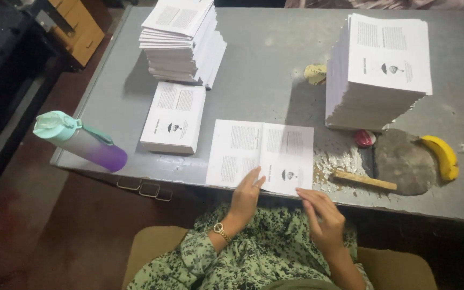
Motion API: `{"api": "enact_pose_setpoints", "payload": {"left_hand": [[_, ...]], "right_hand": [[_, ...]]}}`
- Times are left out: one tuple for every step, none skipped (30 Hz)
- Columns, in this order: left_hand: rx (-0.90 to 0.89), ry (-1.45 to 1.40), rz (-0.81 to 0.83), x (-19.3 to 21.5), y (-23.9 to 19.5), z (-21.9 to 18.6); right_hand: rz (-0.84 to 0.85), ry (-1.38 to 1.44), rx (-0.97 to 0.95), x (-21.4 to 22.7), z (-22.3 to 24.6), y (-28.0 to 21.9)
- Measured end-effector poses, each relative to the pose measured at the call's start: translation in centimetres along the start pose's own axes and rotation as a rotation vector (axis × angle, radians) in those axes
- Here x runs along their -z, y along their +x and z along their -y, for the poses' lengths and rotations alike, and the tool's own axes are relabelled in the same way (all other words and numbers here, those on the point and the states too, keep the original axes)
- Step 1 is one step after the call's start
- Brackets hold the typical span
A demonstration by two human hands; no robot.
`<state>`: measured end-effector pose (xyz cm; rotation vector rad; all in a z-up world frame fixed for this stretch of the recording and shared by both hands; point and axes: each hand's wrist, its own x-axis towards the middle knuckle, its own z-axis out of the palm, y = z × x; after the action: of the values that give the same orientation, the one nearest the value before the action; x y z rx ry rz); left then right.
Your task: Folding printed paper sheets and using a wooden block to sharpen the creases.
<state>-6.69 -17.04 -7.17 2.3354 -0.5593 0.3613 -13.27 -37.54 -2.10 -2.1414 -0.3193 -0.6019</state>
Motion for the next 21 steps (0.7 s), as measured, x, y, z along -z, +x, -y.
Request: {"api": "enact_pose_setpoints", "payload": {"left_hand": [[0.004,-0.001,0.000,-1.9,-0.5,1.1],[-0.078,0.221,0.016,-3.7,-1.2,2.3],[-0.162,0.443,0.032,-5.5,-1.9,3.5],[-0.154,0.445,0.034,-5.7,-1.8,3.3],[-0.159,0.528,0.022,-5.9,-1.7,3.2],[-0.163,0.612,0.010,-6.1,-1.7,3.0],[-0.154,0.614,0.014,-6.2,-2.0,3.0],[-0.179,0.577,-0.028,-6.4,-1.9,3.0],[-0.203,0.540,-0.069,-6.5,-1.7,3.0],[-0.207,0.547,-0.076,-5.5,-1.4,2.4],[-0.203,0.518,-0.065,-4.5,-1.1,1.7],[-0.197,0.482,-0.039,-3.6,-1.5,0.8],[-0.197,0.482,-0.032,-3.6,-1.5,0.5],[-0.184,0.457,-0.044,-3.5,-1.5,0.3],[-0.170,0.432,-0.057,-3.5,-1.5,0.2],[-0.164,0.430,-0.058,-2.8,-1.1,-0.4],[-0.167,0.439,-0.063,-2.0,-0.8,-0.9],[-0.166,0.444,-0.067,-1.3,-0.6,-1.5],[-0.155,0.438,-0.068,-2.2,-1.1,-0.9],[-0.153,0.445,-0.058,-3.1,-1.5,-0.2],[-0.151,0.452,-0.048,-3.9,-1.8,0.4]], "right_hand": [[0.004,0.000,-0.001,-0.7,-0.3,0.3],[0.099,0.003,-0.055,-1.4,-0.4,0.4],[0.195,0.007,-0.109,-2.2,-0.6,0.5],[0.202,0.011,-0.110,-2.7,-0.3,1.4],[0.306,0.027,-0.140,-3.2,0.0,2.2],[0.411,0.042,-0.170,-3.8,0.3,3.0],[0.419,0.047,-0.171,-4.9,0.2,3.3],[0.385,-0.028,-0.021,-5.9,0.1,3.9],[0.349,-0.101,0.128,-6.9,-0.1,4.6],[0.344,-0.099,0.136,-7.7,-1.3,4.6],[0.404,-0.182,0.161,-8.4,-2.5,4.6],[0.470,-0.264,0.170,-9.1,-3.5,3.8],[0.470,-0.261,0.164,-9.0,-3.0,4.2],[0.512,-0.275,0.146,-8.9,-2.6,4.7],[0.553,-0.289,0.128,-8.8,-2.1,5.1],[0.560,-0.289,0.129,-8.6,-1.6,5.5],[0.569,-0.320,0.160,-8.4,-1.1,5.8],[0.584,-0.352,0.191,-8.0,-0.6,6.0],[0.597,-0.353,0.192,-8.3,-0.8,6.3],[0.628,-0.421,0.197,-8.6,-1.1,6.6],[0.659,-0.490,0.203,-8.9,-1.3,6.9]]}}
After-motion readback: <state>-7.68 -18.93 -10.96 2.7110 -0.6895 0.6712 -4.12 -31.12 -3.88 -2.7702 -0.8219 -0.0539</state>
